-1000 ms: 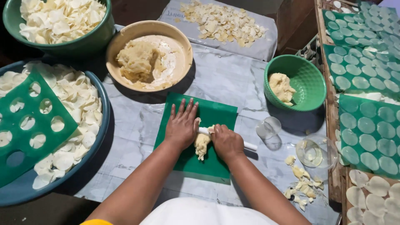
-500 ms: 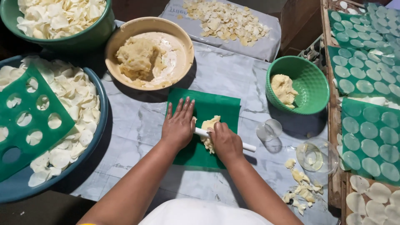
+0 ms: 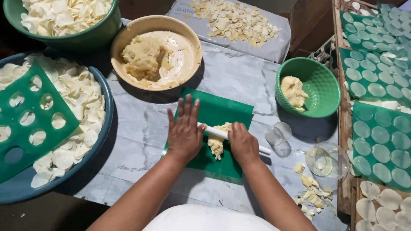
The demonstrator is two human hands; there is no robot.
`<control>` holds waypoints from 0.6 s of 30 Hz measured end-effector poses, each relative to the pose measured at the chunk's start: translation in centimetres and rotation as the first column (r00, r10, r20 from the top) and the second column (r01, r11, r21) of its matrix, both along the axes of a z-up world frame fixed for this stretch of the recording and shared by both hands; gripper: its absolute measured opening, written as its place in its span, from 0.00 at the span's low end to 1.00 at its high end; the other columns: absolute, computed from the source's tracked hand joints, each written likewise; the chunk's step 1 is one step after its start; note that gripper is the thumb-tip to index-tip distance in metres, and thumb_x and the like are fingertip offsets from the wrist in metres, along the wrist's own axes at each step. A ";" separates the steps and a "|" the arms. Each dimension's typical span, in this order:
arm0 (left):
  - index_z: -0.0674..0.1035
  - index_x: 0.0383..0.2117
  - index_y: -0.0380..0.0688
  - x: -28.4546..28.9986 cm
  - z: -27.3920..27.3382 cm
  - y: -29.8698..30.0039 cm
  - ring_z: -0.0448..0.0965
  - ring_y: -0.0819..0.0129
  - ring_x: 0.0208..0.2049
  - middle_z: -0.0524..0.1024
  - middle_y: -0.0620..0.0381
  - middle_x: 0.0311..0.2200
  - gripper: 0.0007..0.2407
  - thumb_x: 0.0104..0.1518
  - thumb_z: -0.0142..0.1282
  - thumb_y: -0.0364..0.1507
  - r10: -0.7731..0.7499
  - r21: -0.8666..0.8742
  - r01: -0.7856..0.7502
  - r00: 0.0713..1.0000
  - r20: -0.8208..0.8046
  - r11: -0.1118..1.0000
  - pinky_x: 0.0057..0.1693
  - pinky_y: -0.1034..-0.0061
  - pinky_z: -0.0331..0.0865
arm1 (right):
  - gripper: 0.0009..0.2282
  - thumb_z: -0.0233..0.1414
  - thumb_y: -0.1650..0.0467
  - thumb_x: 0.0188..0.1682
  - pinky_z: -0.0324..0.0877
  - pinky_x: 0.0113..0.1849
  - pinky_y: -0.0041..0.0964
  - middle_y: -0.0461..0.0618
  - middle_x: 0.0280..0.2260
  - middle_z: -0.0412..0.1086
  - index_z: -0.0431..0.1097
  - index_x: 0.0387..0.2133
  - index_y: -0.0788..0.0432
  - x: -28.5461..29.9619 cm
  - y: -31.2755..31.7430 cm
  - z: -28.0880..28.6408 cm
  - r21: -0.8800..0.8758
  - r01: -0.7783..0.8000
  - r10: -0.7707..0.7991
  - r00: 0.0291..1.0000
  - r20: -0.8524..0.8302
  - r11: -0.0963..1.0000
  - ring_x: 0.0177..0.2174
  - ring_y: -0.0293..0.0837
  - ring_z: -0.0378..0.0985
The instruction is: Rolling out small portions of dough into thin sheets using a rolling pin on a mat
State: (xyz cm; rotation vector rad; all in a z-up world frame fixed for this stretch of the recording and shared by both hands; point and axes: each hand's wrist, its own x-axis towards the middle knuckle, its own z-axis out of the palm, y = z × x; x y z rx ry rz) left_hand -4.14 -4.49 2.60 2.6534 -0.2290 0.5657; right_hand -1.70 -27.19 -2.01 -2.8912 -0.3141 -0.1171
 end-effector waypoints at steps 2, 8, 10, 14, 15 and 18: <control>0.52 0.73 0.48 2.8 -1.3 -0.5 0.39 0.50 0.75 0.43 0.47 0.75 0.29 0.68 0.31 0.46 -0.065 0.034 0.070 0.991 -0.115 0.997 0.73 0.42 0.29 | 0.07 0.41 0.61 0.56 0.78 0.33 0.55 0.52 0.34 0.65 0.59 0.36 0.50 0.7 0.1 -2.2 0.006 -0.023 0.023 1.000 0.015 1.000 0.32 0.62 0.80; 0.54 0.72 0.55 7.0 -4.8 -1.7 0.41 0.56 0.75 0.48 0.55 0.74 0.28 0.68 0.22 0.49 -0.039 0.153 0.125 0.882 -0.469 0.980 0.74 0.46 0.27 | 0.09 0.40 0.60 0.56 0.78 0.32 0.55 0.48 0.31 0.63 0.59 0.35 0.50 2.1 -0.3 -4.8 -0.051 -0.020 0.022 0.999 0.045 0.998 0.31 0.59 0.81; 0.52 0.73 0.56 6.7 -4.4 -1.6 0.42 0.56 0.75 0.47 0.56 0.74 0.28 0.68 0.21 0.49 -0.020 0.171 0.126 0.856 -0.516 0.977 0.74 0.46 0.26 | 0.11 0.38 0.57 0.58 0.78 0.32 0.55 0.47 0.28 0.65 0.58 0.34 0.48 2.4 -0.7 -4.8 -0.076 -0.028 0.030 0.999 0.018 0.997 0.31 0.57 0.82; 0.52 0.73 0.50 7.3 -2.2 -1.1 0.41 0.56 0.75 0.47 0.52 0.74 0.27 0.68 0.28 0.44 -0.035 0.191 0.129 0.902 -0.430 0.973 0.74 0.47 0.23 | 0.13 0.48 0.56 0.50 0.74 0.38 0.57 0.55 0.25 0.76 0.68 0.27 0.51 3.5 -0.4 -2.0 0.263 0.150 -0.060 0.945 -0.320 0.953 0.37 0.61 0.81; 0.52 0.73 0.48 6.9 -2.2 -1.0 0.40 0.55 0.75 0.46 0.52 0.75 0.27 0.68 0.32 0.42 -0.052 0.187 0.133 0.922 -0.385 0.973 0.74 0.47 0.24 | 0.11 0.49 0.57 0.50 0.72 0.39 0.59 0.59 0.28 0.75 0.67 0.30 0.51 2.7 -0.2 -1.3 0.283 0.188 -0.096 0.946 -0.311 0.941 0.38 0.63 0.80; 0.55 0.72 0.47 5.8 -3.2 -0.6 0.46 0.53 0.74 0.50 0.50 0.74 0.27 0.63 0.40 0.29 -0.164 0.103 0.216 0.914 -0.372 0.971 0.74 0.46 0.35 | 0.09 0.52 0.67 0.48 0.74 0.42 0.47 0.51 0.41 0.61 0.64 0.40 0.52 -1.1 1.0 -1.7 0.136 -0.048 0.007 0.959 0.284 0.990 0.42 0.59 0.76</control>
